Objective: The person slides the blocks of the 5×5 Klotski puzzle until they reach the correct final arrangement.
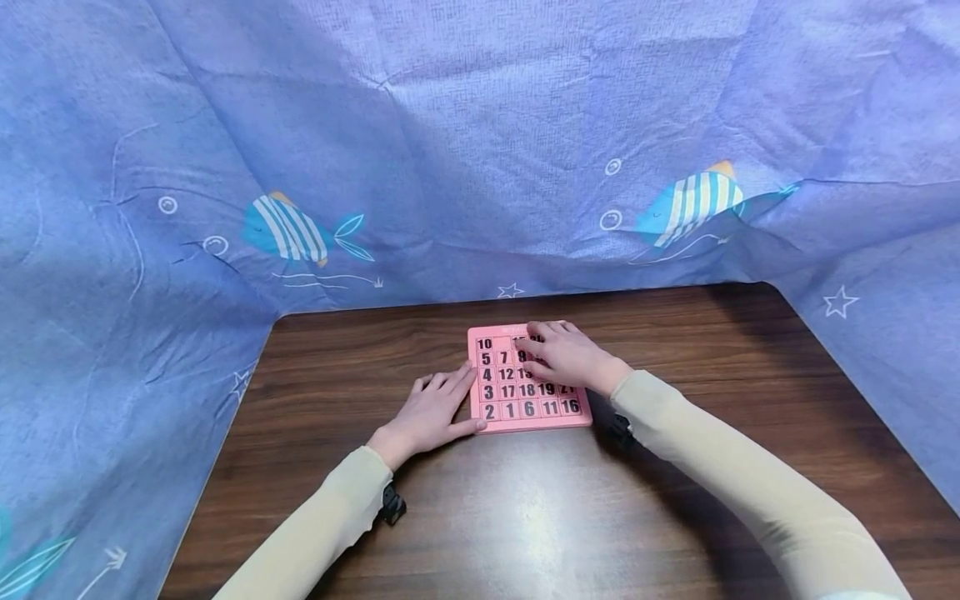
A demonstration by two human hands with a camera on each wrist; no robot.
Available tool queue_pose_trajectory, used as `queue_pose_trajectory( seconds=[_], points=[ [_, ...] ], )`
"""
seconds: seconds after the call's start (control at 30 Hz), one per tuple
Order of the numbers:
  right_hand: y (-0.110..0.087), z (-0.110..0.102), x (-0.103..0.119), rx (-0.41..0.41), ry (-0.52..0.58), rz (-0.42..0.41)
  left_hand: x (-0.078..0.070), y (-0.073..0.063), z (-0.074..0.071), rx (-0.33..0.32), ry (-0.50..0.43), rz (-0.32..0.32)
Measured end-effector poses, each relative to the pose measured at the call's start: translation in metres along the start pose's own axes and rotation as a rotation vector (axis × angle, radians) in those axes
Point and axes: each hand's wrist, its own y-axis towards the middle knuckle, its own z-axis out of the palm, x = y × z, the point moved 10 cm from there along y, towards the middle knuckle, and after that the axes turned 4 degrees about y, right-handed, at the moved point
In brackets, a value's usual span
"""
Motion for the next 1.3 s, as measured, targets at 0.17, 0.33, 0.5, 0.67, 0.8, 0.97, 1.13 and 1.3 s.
queue_pose_trajectory(
  seconds=[0.17, 0.33, 0.5, 0.67, 0.8, 0.97, 1.13, 1.3],
  points=[
    [0.014, 0.006, 0.015, 0.035, 0.002, -0.010, -0.002, -0.001, 0.001, -0.006, 0.003, 0.003],
    [0.024, 0.016, 0.025, 0.121, -0.007, 0.017, -0.002, 0.000, 0.005, 0.019, 0.007, -0.010],
    [0.023, 0.018, 0.022, 0.141, -0.002, 0.043, -0.004, -0.001, 0.003, 0.008, 0.003, -0.010],
    [0.014, 0.010, 0.011, 0.087, 0.012, 0.041, -0.002, -0.001, 0.000, 0.000, -0.005, -0.009],
    [0.010, 0.007, 0.008, 0.079, 0.004, 0.036, 0.001, -0.001, 0.000, 0.015, -0.002, -0.019],
    [0.010, 0.009, 0.021, 0.084, 0.014, -0.027, 0.000, -0.002, -0.001, 0.007, 0.002, -0.009],
    [0.012, 0.016, 0.036, 0.132, 0.017, -0.074, -0.002, -0.003, -0.004, -0.020, -0.003, 0.004],
    [0.017, 0.014, 0.035, 0.125, -0.012, -0.051, -0.002, -0.002, -0.004, -0.017, -0.002, 0.008]
  ],
)
